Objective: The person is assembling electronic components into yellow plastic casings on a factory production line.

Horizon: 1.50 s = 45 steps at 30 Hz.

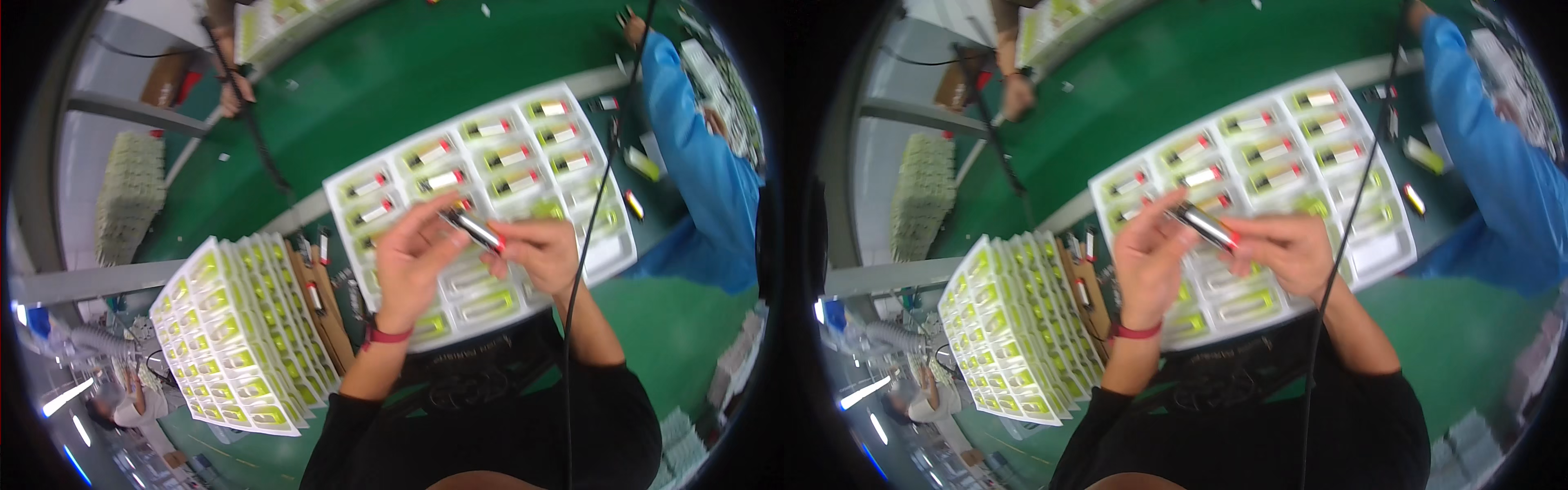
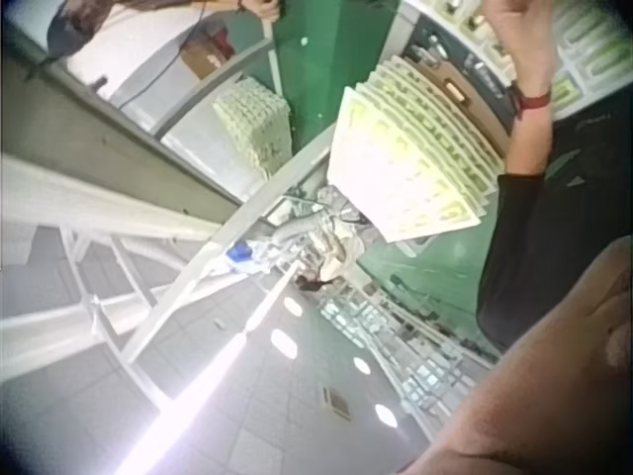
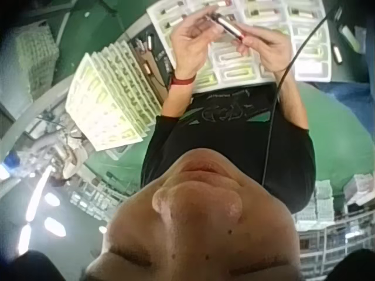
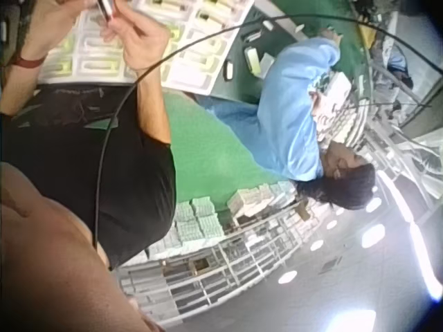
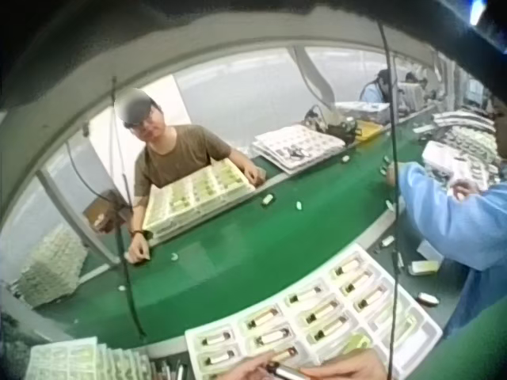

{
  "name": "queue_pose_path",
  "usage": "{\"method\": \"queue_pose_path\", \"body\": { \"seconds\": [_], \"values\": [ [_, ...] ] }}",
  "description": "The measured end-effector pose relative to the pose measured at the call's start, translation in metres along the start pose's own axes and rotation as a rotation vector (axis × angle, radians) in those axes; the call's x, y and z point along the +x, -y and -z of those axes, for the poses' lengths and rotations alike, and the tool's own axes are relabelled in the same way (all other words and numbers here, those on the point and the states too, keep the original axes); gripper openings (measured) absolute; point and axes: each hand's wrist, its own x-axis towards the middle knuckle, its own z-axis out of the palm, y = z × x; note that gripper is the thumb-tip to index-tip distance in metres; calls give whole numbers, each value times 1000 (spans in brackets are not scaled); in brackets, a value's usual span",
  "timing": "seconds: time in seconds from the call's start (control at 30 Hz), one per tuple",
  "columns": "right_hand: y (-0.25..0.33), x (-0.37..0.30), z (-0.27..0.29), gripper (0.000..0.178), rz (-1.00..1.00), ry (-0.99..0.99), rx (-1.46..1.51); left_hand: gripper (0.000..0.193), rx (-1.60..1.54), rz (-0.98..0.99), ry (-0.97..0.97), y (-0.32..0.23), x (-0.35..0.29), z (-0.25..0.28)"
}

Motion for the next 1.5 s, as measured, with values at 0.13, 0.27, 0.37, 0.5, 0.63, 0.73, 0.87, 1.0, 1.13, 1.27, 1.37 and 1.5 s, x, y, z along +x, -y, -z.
{"method": "queue_pose_path", "body": {
  "seconds": [0.13, 0.27, 0.37, 0.5, 0.63, 0.73, 0.87, 1.0, 1.13, 1.27, 1.37, 1.5],
  "values": [
    [-20, 4, 9, 33, -71, 21, 160, 46, 59, -58, 36, -2, 6, -1],
    [-14, 7, 5, 37, -183, 69, 100, 51, 198, -68, 56, 4, 1, 0],
    [-16, 5, 19, 32, -221, 32, 55, 53, 577, -79, 68, 3, 0, 1],
    [-15, 0, 22, 25, -144, -28, 171, 43, 1380, -338, 189, 26, -11, 9],
    [-13, 3, 5, 25, -71, -12, 98, 40, 1466, -350, 211, 32, -10, 6],
    [-10, 7, -6, 26, -28, -9, 78, 36, 1430, -361, 247, 26, -9, 11],
    [-5, 14, -20, 22, 104, -98, 47, 35, 911, -227, 74, -5, -7, 5],
    [0, 38, -39, 19, 519, -200, -487, 40, 394, -195, -134, -30, 5, -6],
    [0, 50, -71, 19, 521, -270, -283, 48, -42, -232, -142, -34, 8, -20],
    [12, 46, -86, 23, 461, -282, -57, 54, -31, -309, -83, -36, -5, -27],
    [15, 37, -84, 26, 375, -271, 3, 52, -48, -305, -48, -31, -16, -17],
    [13, 26, -64, 24, 66, -112, 228, 53, -61, -203, -27, -22, -26, -11]
  ]
}}
